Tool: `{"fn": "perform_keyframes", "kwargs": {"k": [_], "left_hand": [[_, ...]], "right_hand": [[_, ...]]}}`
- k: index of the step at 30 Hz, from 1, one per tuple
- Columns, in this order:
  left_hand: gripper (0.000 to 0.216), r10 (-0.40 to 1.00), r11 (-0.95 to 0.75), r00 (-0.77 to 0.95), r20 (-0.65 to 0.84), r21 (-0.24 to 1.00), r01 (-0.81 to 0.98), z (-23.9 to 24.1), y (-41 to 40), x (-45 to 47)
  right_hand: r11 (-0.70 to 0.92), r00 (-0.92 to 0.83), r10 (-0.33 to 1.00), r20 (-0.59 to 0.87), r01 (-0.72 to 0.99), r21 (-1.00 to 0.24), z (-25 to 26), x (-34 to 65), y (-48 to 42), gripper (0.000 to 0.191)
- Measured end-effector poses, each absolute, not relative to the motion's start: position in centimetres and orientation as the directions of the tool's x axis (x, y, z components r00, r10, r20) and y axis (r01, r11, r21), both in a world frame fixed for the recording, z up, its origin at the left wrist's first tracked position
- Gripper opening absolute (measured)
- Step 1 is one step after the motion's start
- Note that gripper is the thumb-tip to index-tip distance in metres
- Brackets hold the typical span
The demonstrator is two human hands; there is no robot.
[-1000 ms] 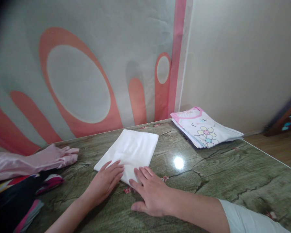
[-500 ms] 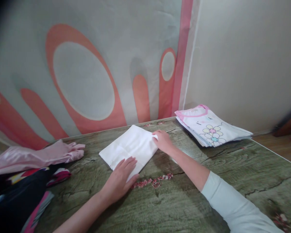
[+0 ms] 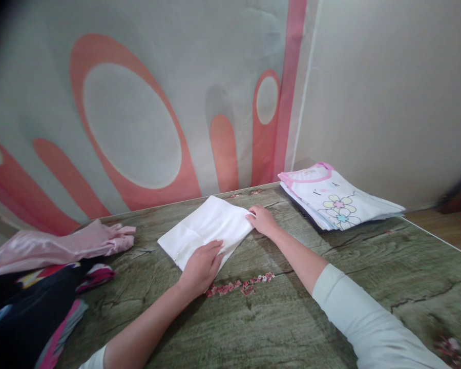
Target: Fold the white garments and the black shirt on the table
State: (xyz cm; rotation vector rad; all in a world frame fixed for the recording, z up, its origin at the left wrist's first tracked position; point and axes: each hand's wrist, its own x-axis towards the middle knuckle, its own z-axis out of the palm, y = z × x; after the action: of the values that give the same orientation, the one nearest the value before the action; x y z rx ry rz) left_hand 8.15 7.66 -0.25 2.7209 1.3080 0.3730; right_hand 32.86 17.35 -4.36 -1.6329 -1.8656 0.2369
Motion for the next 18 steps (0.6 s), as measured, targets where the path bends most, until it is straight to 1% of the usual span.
{"fn": "perform_keyframes", "kwargs": {"k": [2, 5, 7, 10, 12, 14, 16, 18], "left_hand": [[0.035, 0.778, -0.629, 0.601, 0.184, 0.206, 0.750, -0.2, 7.8, 8.0], [0.036, 0.767, -0.641, 0.616, 0.179, 0.191, 0.743, -0.4, 7.5, 8.0], [0.042, 0.746, -0.665, 0.650, 0.145, 0.165, 0.728, -0.4, 7.0, 8.0], [0.054, 0.686, -0.724, 0.726, 0.050, 0.144, 0.674, 0.0, 6.0, 8.0], [0.056, 0.629, -0.765, 0.777, -0.008, 0.170, 0.621, 0.6, 5.7, 7.9], [0.054, 0.607, -0.776, 0.795, -0.018, 0.204, 0.597, 1.2, 6.0, 7.3], [0.051, 0.650, -0.747, 0.760, 0.022, 0.202, 0.634, 1.4, 7.2, 6.2], [0.049, 0.741, -0.669, 0.666, 0.084, 0.164, 0.724, 1.0, 9.2, 4.5]], "right_hand": [[0.214, -0.022, 0.938, 0.345, 0.820, -0.531, -4.5, 32.9, 17.4, 0.018], [0.220, -0.020, 0.935, 0.354, 0.816, -0.535, -4.6, 33.0, 17.3, 0.019], [0.226, -0.021, 0.932, 0.361, 0.813, -0.536, -4.6, 33.0, 17.3, 0.019], [0.235, -0.026, 0.930, 0.367, 0.808, -0.539, -4.7, 33.1, 17.3, 0.018], [0.238, -0.027, 0.929, 0.368, 0.805, -0.543, -4.7, 33.2, 17.3, 0.018], [0.238, -0.026, 0.930, 0.367, 0.803, -0.547, -4.7, 33.3, 17.3, 0.018], [0.233, -0.021, 0.932, 0.363, 0.801, -0.552, -4.6, 33.6, 17.2, 0.017], [0.226, -0.013, 0.933, 0.360, 0.800, -0.556, -4.6, 33.8, 17.2, 0.017]]}}
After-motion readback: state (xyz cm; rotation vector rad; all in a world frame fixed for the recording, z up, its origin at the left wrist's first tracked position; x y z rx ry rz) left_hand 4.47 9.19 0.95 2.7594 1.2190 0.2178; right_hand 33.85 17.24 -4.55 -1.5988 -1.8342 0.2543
